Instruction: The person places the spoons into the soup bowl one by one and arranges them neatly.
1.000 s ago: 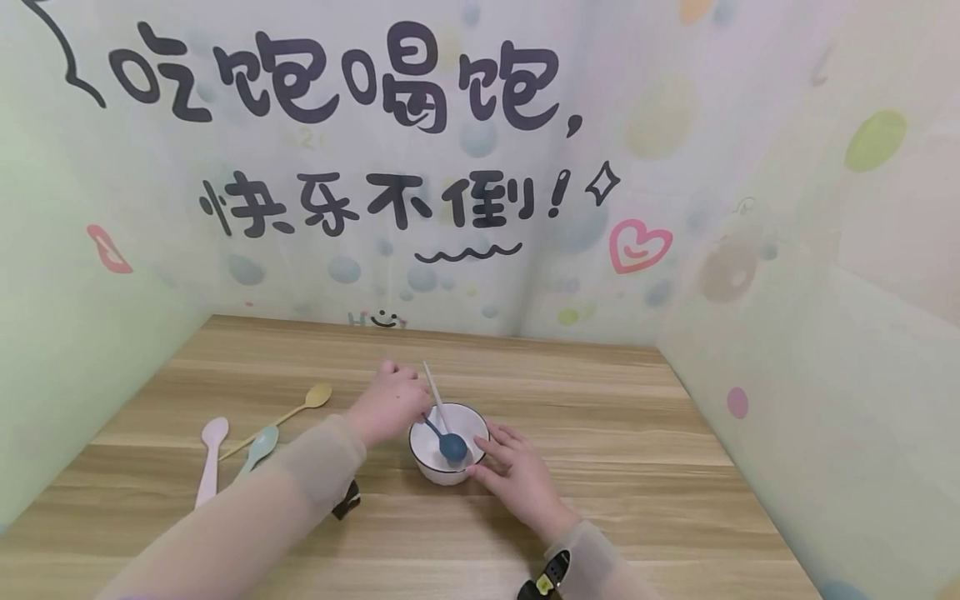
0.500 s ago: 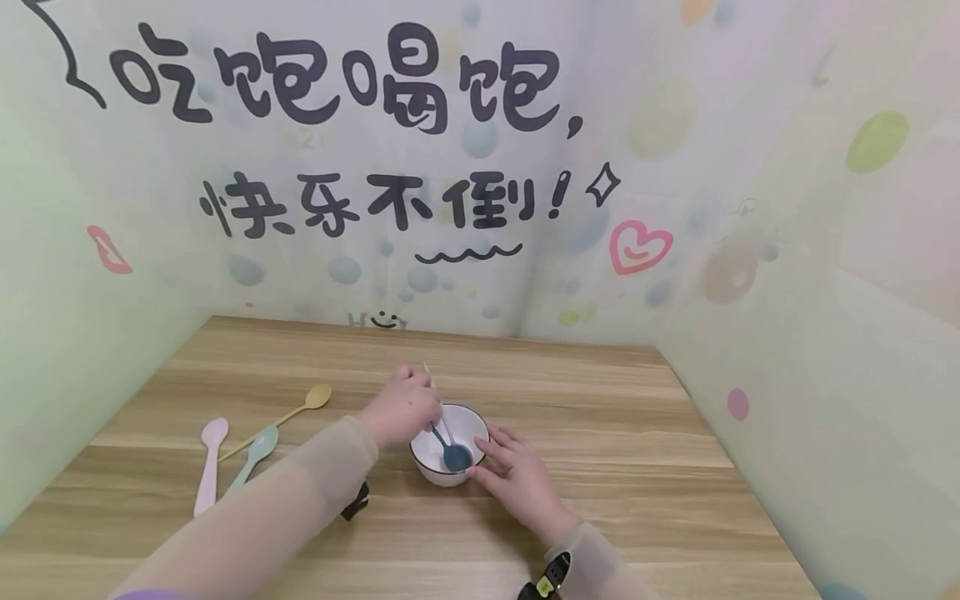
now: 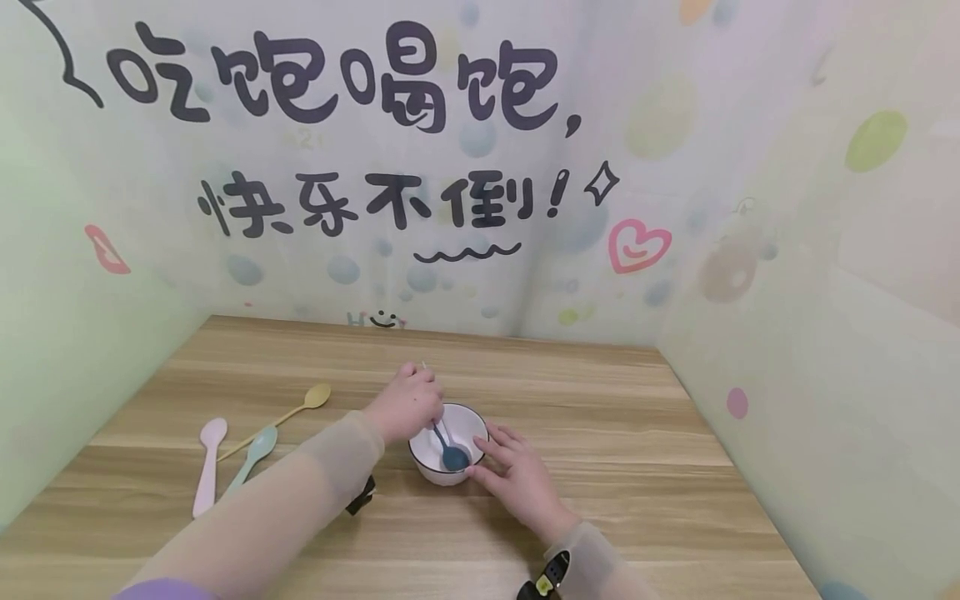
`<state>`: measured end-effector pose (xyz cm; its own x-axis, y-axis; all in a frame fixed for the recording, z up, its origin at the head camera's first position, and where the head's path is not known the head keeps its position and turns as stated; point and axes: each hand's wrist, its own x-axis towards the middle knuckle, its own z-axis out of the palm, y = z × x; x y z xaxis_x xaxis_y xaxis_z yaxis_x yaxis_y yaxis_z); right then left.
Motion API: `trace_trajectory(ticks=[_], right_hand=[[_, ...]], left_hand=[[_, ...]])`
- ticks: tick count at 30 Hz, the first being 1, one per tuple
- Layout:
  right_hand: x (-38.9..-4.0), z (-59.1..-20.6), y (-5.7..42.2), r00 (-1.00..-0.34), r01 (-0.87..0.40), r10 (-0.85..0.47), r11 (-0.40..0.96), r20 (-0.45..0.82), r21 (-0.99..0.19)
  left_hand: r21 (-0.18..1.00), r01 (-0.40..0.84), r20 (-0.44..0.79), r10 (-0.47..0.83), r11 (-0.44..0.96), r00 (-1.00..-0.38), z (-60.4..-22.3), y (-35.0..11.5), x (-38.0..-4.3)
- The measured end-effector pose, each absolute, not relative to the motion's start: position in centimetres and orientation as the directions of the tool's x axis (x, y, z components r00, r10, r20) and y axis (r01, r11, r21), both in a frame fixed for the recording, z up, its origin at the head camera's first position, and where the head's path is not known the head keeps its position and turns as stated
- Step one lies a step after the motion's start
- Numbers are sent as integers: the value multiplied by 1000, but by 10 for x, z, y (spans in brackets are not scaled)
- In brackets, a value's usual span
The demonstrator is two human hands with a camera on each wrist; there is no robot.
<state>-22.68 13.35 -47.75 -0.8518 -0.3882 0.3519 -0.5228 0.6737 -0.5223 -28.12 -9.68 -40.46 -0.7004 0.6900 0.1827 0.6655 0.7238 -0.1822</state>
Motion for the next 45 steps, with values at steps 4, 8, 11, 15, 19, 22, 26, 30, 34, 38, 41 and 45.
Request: trace_trajectory(ticks=[4,8,11,15,19,22,26,30,34,38,41,45], right_hand=[[-227,-477,133,-844,-534,-389,670,368,-516],[-226,-476,133,-844,-534,-388,673,370,-512],[-226,-476,133,-849,-527,-388,676,360,-515],[-227,-476,133,-854,-520,-386,674,349,-525],[-227,-476,133,-858,-514,-385,674,341,-531],[-227,-476,133,-858,-513,-385,674,339,-532],[-227,-476,133,-859,-511,-383,676,339,-531],[-226,-476,133,-859,-511,-381,675,342,-532],[-226,-475,133,-861,-508,-378,673,341,-538],[-226,-475,133,-862,-506,-377,673,339,-539],[-226,-475,133,-864,-503,-377,674,333,-542],[-225,-475,133,-864,-503,-381,672,330,-543]], left_hand=[[-202,661,184,690,723,-700,-405,-95,-282],[-189,657,183,683,730,-707,-406,-95,-282],[-173,659,189,682,732,-707,-406,-95,-283],[-167,658,197,679,734,-707,-407,-96,-284],[-154,656,215,674,738,-707,-407,-95,-284],[-132,655,228,666,744,-710,-407,-95,-284],[-128,651,232,661,748,-714,-406,-95,-283],[-129,653,236,663,746,-710,-404,-96,-280],[-89,652,252,651,753,-717,-402,-99,-279],[-51,642,277,629,765,-726,-401,-102,-277],[-9,630,293,604,777,-741,-400,-105,-276],[59,615,326,567,786,-757,-400,-109,-274]])
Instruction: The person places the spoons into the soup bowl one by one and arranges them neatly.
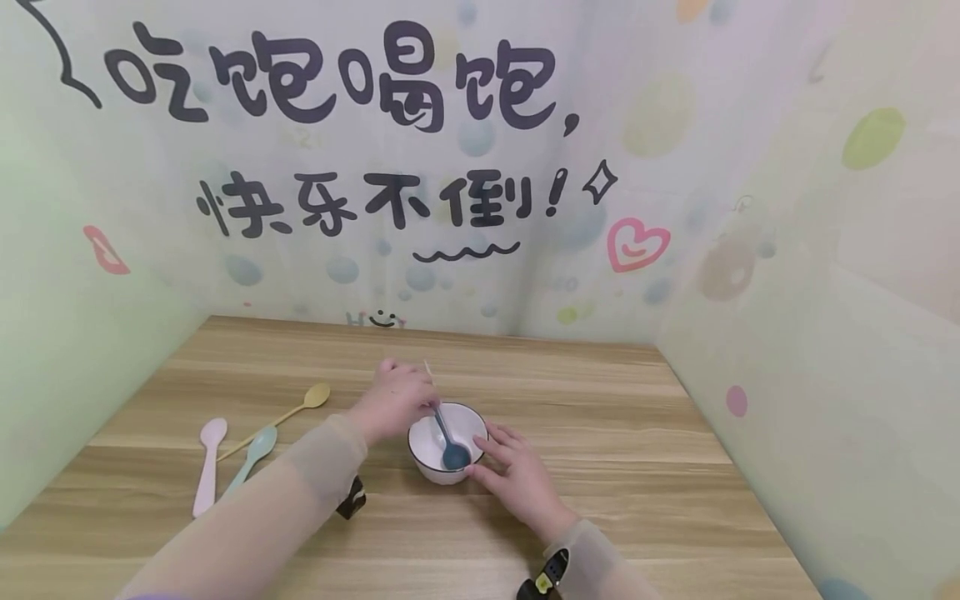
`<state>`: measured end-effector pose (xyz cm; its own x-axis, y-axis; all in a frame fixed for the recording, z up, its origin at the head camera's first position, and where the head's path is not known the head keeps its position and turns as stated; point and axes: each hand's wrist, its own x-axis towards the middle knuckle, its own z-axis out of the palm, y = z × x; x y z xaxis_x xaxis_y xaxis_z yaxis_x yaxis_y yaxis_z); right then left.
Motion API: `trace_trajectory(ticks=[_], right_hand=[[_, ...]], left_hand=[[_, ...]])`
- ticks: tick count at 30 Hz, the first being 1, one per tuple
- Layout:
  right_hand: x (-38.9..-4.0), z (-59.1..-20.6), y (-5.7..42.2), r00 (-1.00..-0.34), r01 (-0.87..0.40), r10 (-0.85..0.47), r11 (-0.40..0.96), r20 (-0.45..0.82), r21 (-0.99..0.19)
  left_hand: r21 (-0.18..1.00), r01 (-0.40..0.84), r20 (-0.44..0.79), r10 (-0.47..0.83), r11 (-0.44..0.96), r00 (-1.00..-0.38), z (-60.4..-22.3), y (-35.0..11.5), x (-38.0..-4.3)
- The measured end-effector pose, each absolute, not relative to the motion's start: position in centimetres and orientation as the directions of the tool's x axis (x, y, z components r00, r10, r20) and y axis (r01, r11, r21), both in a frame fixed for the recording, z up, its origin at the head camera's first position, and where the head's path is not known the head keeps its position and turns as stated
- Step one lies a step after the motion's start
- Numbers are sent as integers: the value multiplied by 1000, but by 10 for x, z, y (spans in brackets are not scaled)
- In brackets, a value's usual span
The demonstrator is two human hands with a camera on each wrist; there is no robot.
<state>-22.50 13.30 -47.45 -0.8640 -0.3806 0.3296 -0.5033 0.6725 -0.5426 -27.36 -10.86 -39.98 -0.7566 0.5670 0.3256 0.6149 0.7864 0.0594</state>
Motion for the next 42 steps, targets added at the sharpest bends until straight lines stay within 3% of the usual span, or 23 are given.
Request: trace_trajectory(ticks=[15,26,42], right_hand=[[-224,-474,132,-869,-494,-379,669,317,-555],[-224,-475,133,-865,-501,-380,670,327,-547],[-223,-474,132,-866,-499,-375,668,330,-552]], left_hand=[[282,541,382,425,792,-821,-400,-133,-266],[394,432,340,308,811,-888,-409,-150,-255],[573,361,324,202,736,-924,-430,-175,-242]])
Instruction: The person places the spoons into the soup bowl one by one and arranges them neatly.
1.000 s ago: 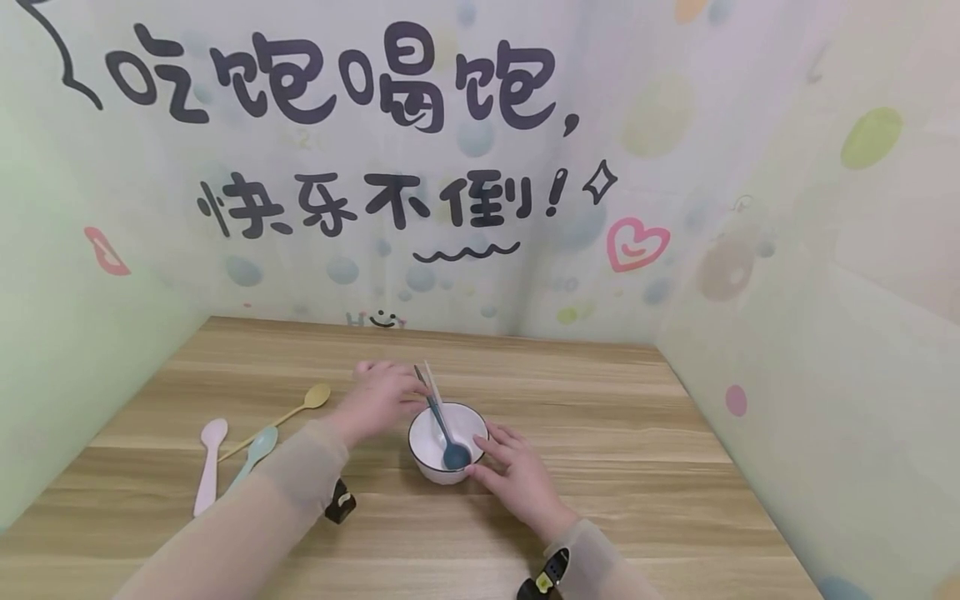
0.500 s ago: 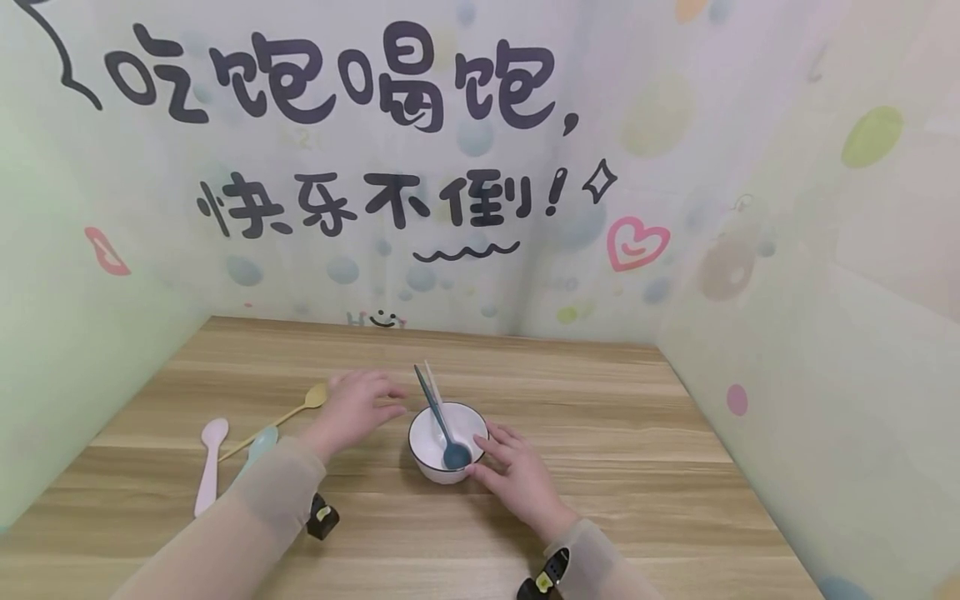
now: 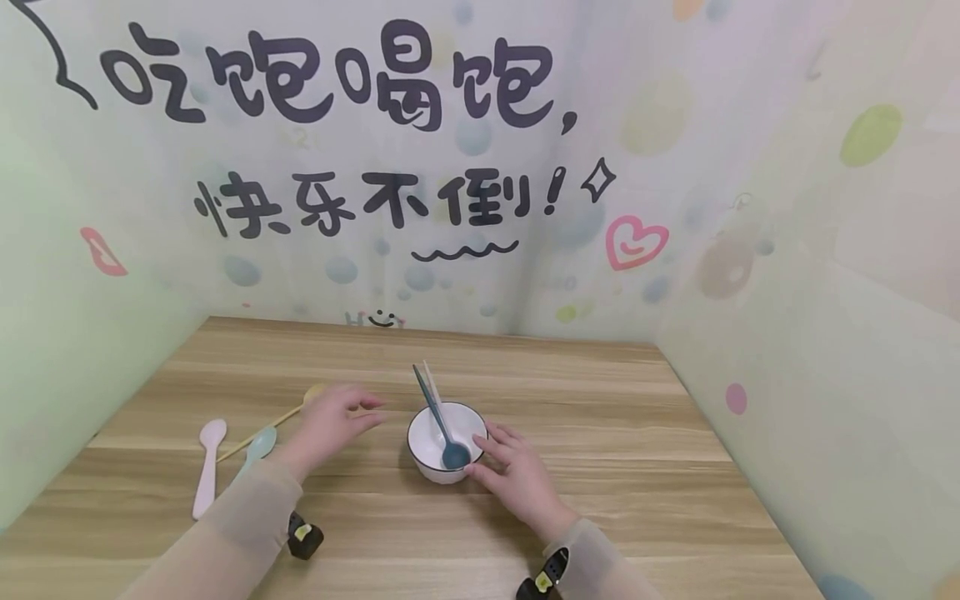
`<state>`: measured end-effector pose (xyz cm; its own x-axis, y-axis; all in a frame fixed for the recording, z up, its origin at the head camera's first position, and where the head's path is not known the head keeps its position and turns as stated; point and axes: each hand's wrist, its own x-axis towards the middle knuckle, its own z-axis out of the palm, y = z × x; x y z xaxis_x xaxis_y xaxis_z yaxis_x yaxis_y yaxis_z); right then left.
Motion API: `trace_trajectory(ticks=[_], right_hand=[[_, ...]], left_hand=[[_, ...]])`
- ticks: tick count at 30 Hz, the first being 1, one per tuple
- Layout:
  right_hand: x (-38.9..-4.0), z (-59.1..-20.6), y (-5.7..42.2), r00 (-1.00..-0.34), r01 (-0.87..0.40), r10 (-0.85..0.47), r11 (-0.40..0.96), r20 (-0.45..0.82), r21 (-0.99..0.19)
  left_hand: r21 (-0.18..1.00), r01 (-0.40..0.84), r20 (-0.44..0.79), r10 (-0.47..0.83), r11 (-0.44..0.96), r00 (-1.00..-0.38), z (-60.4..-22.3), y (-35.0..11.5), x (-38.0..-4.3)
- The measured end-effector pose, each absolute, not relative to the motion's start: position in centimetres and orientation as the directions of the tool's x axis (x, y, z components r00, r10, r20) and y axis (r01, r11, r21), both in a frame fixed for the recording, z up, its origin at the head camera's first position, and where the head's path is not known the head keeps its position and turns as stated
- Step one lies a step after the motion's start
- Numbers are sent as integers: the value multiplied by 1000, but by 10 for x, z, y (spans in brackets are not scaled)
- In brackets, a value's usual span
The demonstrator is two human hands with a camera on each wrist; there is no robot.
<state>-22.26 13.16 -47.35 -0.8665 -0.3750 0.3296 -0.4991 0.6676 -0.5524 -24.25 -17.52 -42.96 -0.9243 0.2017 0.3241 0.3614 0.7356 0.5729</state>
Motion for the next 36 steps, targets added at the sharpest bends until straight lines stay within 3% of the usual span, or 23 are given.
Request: trace_trajectory(ticks=[11,28,36], right_hand=[[-223,-474,132,-864,-502,-375,666,335,-551],[-224,-475,133,-866,-500,-377,665,329,-554],[-225,-474,132,-863,-505,-384,672,328,-542]], left_hand=[[719,140,138,57,681,-989,-436,-203,-225],[744,-8,75,-96,668,-993,-442,-247,-204],[772,-36,104,-182,635,-978,-451,-263,-201]])
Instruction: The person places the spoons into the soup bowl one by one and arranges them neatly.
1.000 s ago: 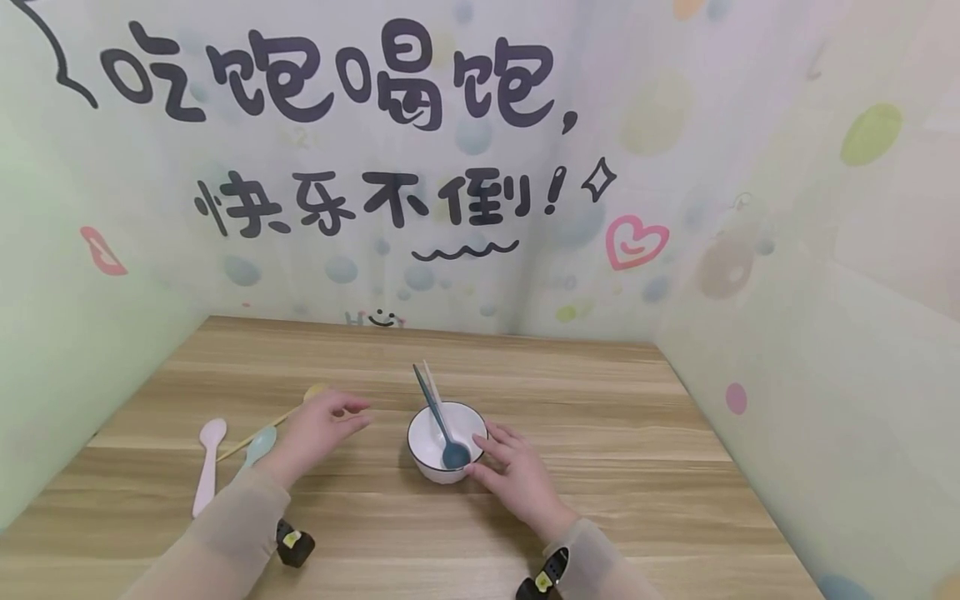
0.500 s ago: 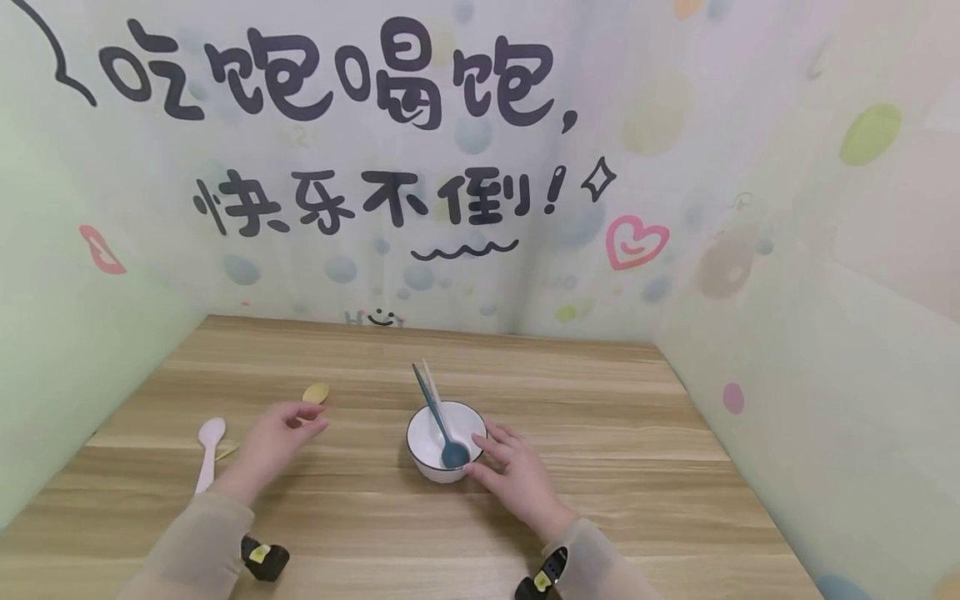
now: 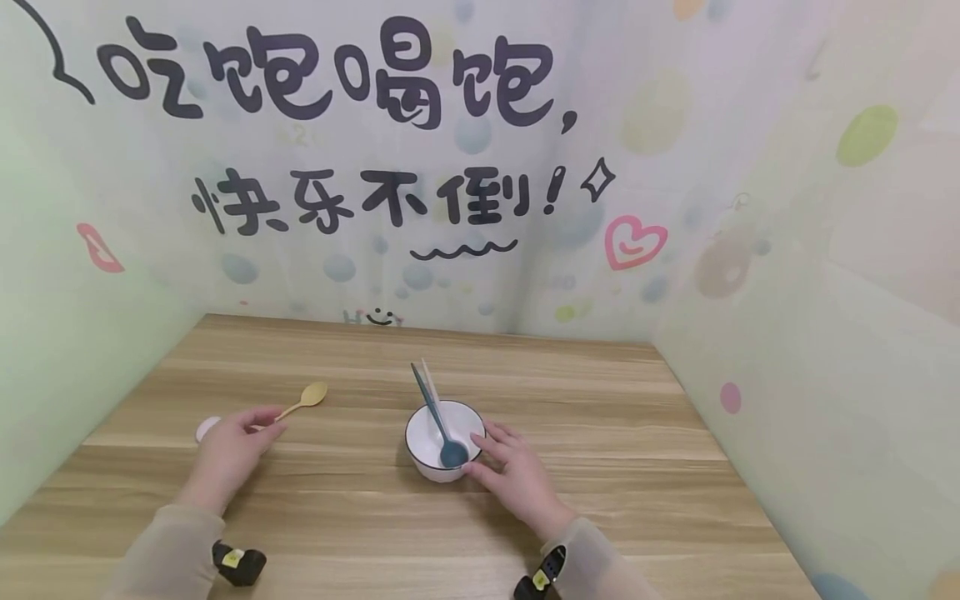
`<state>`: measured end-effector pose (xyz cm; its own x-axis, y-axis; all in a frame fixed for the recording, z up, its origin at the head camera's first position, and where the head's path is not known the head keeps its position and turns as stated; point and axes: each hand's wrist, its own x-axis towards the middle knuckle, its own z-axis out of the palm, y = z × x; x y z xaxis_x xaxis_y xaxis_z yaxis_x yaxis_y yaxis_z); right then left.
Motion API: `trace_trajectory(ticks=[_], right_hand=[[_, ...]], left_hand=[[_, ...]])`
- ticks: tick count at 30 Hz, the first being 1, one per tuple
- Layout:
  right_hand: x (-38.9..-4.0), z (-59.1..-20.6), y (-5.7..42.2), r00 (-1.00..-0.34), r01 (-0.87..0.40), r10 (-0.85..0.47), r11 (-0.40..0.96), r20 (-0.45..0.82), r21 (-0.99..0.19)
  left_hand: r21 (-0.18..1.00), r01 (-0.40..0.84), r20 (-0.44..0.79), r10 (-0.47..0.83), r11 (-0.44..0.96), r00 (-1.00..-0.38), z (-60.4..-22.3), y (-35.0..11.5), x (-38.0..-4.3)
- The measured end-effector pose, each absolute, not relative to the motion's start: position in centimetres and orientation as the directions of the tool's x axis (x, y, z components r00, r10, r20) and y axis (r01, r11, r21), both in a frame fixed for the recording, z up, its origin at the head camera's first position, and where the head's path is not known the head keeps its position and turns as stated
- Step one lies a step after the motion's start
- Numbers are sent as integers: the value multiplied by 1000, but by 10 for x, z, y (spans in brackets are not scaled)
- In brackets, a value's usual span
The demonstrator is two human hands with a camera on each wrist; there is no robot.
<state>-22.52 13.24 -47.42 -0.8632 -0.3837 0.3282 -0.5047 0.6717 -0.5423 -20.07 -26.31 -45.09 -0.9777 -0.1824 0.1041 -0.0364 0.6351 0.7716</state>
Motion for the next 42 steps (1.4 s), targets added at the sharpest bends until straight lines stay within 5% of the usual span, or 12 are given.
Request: trace_trajectory(ticks=[6,16,31,42], right_hand=[[-225,-475,132,-867,-499,-384,676,318,-543],[-227,-475,132,-874,-486,-379,682,304,-547],[-227,-475,133,-871,-491,-385,672,305,-554],[-226,-476,133,-868,-497,-384,676,316,-543]], left_hand=[[756,-54,129,-230,653,-965,-453,-271,-192],[737,-192,-39,-242,648,-969,-455,-287,-180],[578,-276,-79,-284,768,-955,-465,-293,-178],[522,-281,-167,-227,805,-959,-464,-294,-179]])
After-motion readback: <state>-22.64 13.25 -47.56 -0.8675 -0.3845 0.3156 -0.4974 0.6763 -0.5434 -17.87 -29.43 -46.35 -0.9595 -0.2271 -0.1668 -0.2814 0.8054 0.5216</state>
